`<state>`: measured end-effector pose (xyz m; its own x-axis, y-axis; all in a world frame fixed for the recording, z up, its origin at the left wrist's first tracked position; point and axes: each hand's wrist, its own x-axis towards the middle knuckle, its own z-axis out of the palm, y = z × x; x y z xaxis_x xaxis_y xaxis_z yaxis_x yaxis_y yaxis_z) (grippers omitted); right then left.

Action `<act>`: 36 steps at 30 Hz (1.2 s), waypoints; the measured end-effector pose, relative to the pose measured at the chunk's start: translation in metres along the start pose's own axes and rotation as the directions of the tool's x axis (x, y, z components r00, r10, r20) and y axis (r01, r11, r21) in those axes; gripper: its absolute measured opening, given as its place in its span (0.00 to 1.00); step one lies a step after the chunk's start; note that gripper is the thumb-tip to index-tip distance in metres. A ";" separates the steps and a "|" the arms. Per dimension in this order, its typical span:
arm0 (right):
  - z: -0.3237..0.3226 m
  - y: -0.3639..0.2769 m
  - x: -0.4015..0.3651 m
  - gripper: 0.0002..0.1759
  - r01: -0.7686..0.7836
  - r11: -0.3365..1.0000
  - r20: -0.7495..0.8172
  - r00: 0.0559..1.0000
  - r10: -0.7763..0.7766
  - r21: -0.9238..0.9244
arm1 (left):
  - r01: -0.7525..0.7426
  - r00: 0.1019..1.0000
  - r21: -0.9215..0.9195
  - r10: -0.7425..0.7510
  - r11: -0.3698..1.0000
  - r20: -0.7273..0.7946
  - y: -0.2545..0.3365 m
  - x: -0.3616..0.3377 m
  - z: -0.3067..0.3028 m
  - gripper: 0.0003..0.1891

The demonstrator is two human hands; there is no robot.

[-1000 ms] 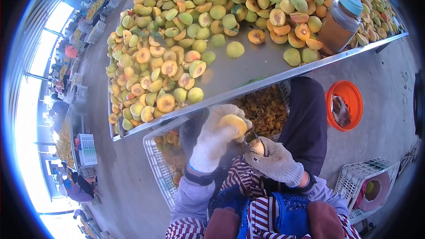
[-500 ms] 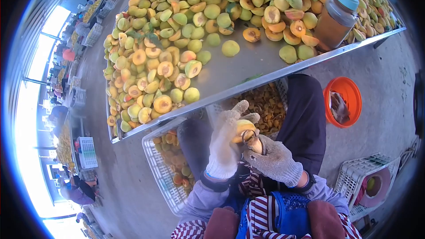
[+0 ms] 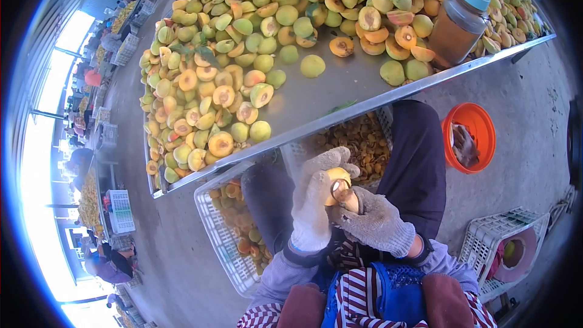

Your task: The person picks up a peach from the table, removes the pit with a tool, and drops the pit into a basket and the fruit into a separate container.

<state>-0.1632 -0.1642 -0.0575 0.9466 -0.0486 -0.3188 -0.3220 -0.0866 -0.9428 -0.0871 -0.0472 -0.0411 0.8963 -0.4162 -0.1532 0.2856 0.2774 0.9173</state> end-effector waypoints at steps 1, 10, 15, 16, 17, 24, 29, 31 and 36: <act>-0.001 -0.001 -0.001 0.14 0.001 1.000 0.000 1.000 -0.001 0.000 | -0.001 1.000 0.001 0.001 1.000 0.000 -0.001 0.000 0.000 0.25; 0.005 0.003 -0.010 0.17 0.044 0.999 0.011 0.999 -0.044 0.011 | -0.090 0.992 -0.073 0.083 0.993 -0.100 0.006 -0.009 0.014 0.16; -0.008 -0.013 -0.004 0.16 -0.270 0.913 0.296 0.938 0.178 0.306 | -0.057 0.996 0.239 0.041 0.969 0.074 0.025 -0.005 0.008 0.19; -0.008 -0.011 -0.004 0.16 -0.267 0.914 0.295 0.939 0.176 0.305 | -0.060 0.996 0.239 0.043 0.969 0.075 0.024 -0.005 0.009 0.19; -0.005 -0.007 -0.006 0.17 -0.232 0.917 0.273 0.951 0.144 0.323 | -0.057 0.997 0.187 0.046 0.981 0.058 0.023 -0.006 0.010 0.20; -0.001 -0.010 -0.012 0.17 -0.096 0.989 0.030 0.995 0.093 0.114 | -0.201 0.979 0.100 0.204 0.975 -0.026 0.006 -0.005 0.018 0.18; -0.003 0.006 -0.012 0.16 -0.166 0.934 0.209 0.973 0.102 0.315 | -0.044 0.988 0.239 0.007 0.970 0.153 0.031 0.004 0.011 0.16; -0.012 0.006 -0.010 0.16 -0.218 0.887 0.277 0.955 0.108 0.406 | 0.051 0.984 0.282 -0.097 0.958 0.151 0.033 0.007 0.012 0.15; -0.020 0.014 -0.009 0.14 -0.421 0.497 0.503 0.864 -0.036 0.759 | 0.002 0.967 0.462 -0.119 0.887 0.225 0.040 0.011 0.008 0.16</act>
<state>-0.1764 -0.1850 -0.0663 0.8382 0.4613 -0.2909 -0.5448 0.7327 -0.4079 -0.0684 -0.0477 -0.0036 0.7562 -0.6306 -0.1747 0.0978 -0.1551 0.9830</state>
